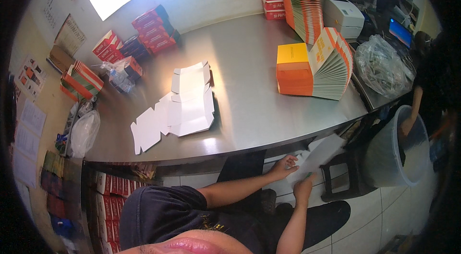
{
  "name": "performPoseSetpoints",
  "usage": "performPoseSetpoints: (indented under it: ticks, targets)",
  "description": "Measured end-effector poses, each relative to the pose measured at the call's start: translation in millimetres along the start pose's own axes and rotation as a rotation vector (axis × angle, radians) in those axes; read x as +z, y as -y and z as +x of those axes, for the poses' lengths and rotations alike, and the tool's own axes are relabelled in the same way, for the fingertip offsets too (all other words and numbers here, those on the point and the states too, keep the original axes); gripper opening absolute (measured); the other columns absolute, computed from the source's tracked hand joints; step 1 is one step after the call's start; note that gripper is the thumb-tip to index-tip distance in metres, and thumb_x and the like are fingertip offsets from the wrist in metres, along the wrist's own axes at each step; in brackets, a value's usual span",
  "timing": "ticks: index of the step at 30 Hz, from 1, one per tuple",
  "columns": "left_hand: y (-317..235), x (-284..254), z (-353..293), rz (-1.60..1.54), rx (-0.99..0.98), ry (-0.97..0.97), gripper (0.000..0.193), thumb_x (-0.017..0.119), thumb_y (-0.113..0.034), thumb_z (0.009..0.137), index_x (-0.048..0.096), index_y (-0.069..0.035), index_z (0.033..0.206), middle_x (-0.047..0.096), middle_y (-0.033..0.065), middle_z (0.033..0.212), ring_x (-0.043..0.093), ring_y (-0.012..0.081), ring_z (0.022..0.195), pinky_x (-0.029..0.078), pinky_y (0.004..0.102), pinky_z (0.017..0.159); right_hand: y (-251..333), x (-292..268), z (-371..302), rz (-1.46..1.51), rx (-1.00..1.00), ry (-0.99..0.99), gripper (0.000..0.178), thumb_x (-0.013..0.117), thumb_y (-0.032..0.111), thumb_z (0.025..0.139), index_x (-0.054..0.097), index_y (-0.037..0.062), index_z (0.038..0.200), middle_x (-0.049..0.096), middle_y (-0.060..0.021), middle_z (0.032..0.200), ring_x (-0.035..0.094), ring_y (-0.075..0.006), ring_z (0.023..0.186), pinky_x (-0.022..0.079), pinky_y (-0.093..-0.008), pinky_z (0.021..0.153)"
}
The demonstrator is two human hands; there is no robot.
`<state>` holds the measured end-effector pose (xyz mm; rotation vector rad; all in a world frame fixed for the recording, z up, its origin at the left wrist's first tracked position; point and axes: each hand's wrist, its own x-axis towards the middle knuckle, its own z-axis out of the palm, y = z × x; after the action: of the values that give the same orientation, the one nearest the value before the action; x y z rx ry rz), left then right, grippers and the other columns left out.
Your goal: The person folds flat cardboard pieces into small rectangular boxes, applies adhesive tabs, and stacks the finished boxes on the table. The person handles the boxes one at a time, folding edges and pressing tabs to secure the shape.
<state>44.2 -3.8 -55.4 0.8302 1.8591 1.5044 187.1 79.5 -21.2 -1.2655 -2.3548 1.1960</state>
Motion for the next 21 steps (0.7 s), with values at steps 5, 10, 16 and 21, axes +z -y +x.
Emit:
performPoseSetpoints:
  ticks: [5,10,16,21]
  targets:
    - [2.0,13.3,3.4,-0.142,-0.163,0.161,0.051,0.078,-0.036,0.089,0.055,-0.007,0.124,0.063,0.0074,0.103,0.062,0.0157,0.091,0.051,0.0308,0.085,1.2,4.9,-13.2,-0.187,-0.134,0.252,0.071,0.055,-0.003,0.084,0.031,0.0069,0.150,0.063,-0.0330,0.115,0.062,-0.0498,0.104,0.049,-0.0556,0.083]
    - [49.9,10.0,14.4,-0.215,-0.283,-0.070,0.040,0.073,-0.031,0.094,0.043,-0.011,0.114,0.063,0.0102,0.106,0.064,0.0156,0.091,0.055,0.0299,0.073,45.0,-2.8,-25.6,-0.187,-0.378,0.066,0.052,0.064,0.002,0.083,0.055,0.0103,0.134,0.066,-0.0224,0.107,0.066,-0.0435,0.096,0.052,-0.0511,0.080]
    - [7.0,1.0,9.8,-0.528,-0.311,-0.005,0.040,0.068,-0.017,0.098,0.030,-0.013,0.109,0.064,0.0125,0.110,0.066,0.0175,0.093,0.057,0.0302,0.067,39.1,-11.6,-14.4,-0.094,-0.377,-0.200,0.032,0.067,0.005,0.084,0.069,0.0059,0.115,0.068,-0.0206,0.102,0.066,-0.0411,0.093,0.053,-0.0487,0.081]
    - [2.8,-4.5,6.4,-0.648,-0.450,-0.024,0.039,0.068,-0.013,0.096,0.040,-0.007,0.123,0.064,0.0106,0.113,0.066,0.0184,0.097,0.058,0.0307,0.072,37.9,-8.1,-12.4,-0.027,-0.352,-0.184,0.026,0.066,0.005,0.088,0.069,0.0020,0.114,0.070,-0.0213,0.100,0.069,-0.0374,0.090,0.054,-0.0450,0.076]
